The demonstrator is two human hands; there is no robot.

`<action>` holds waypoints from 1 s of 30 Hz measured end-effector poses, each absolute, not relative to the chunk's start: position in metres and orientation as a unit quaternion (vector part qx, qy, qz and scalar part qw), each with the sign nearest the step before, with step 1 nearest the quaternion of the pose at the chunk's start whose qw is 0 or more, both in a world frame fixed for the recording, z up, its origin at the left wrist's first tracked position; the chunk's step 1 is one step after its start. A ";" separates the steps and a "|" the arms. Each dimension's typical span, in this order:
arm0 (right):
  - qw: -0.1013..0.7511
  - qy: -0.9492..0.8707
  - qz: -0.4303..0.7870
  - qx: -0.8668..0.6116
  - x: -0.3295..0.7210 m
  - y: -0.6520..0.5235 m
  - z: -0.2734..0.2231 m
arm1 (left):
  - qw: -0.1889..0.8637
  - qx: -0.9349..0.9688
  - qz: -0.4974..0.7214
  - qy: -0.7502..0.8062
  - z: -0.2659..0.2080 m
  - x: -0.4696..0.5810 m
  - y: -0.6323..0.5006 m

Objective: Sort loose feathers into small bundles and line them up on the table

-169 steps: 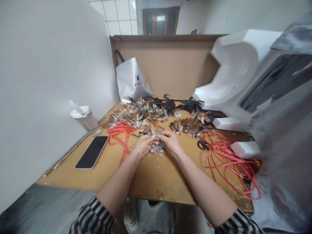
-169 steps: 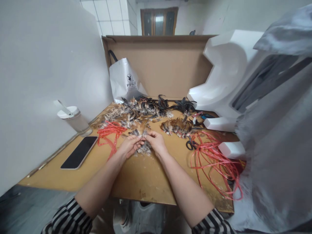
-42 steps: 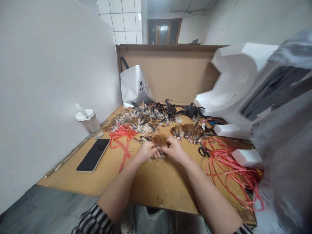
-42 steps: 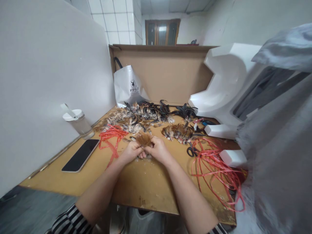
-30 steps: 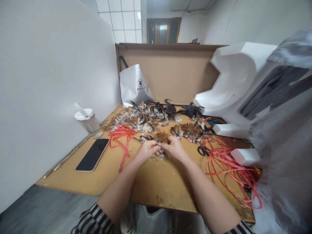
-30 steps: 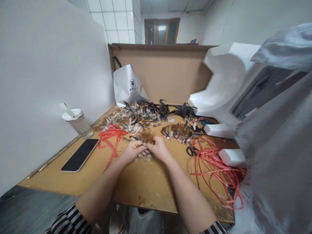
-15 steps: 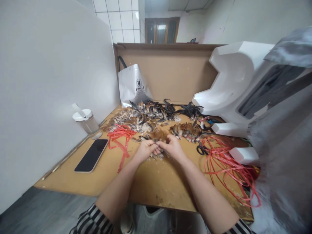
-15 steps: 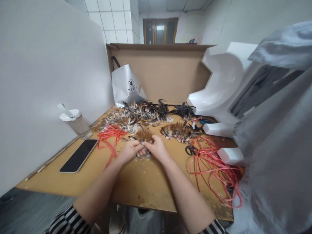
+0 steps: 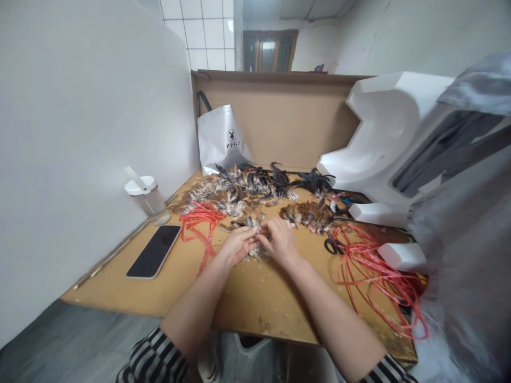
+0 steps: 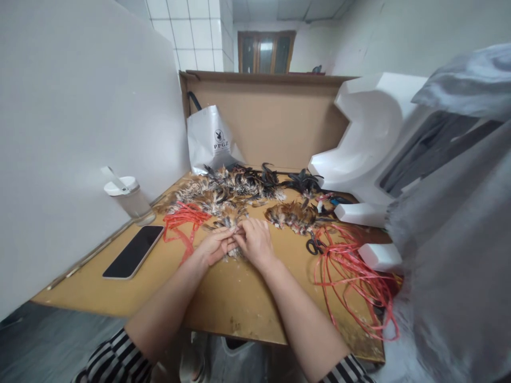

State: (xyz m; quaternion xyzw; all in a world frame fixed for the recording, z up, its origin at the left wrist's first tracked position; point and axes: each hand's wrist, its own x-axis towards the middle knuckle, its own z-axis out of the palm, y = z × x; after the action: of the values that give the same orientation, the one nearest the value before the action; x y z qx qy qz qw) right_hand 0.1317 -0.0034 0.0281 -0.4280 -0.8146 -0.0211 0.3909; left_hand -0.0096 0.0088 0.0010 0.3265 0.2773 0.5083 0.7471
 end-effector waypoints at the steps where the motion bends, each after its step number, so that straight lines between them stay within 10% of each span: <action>1: 0.382 -0.816 -0.038 -0.432 0.131 -0.004 0.028 | 0.746 0.333 0.505 0.279 0.001 -0.009 0.008; 13: 0.436 -0.790 -0.067 -0.426 0.136 -0.004 0.025 | 0.584 0.524 0.512 0.350 0.004 -0.006 0.008; 30: 0.584 -0.534 0.404 -0.458 0.148 0.020 0.011 | 0.578 0.479 0.553 0.362 0.013 -0.014 0.012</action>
State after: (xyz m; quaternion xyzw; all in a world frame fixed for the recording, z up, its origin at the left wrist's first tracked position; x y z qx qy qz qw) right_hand 0.1476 0.0198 0.0113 -0.4579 -0.5342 0.4043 0.5844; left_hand -0.0143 0.0125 0.0125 0.4785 0.3622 0.5532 0.5777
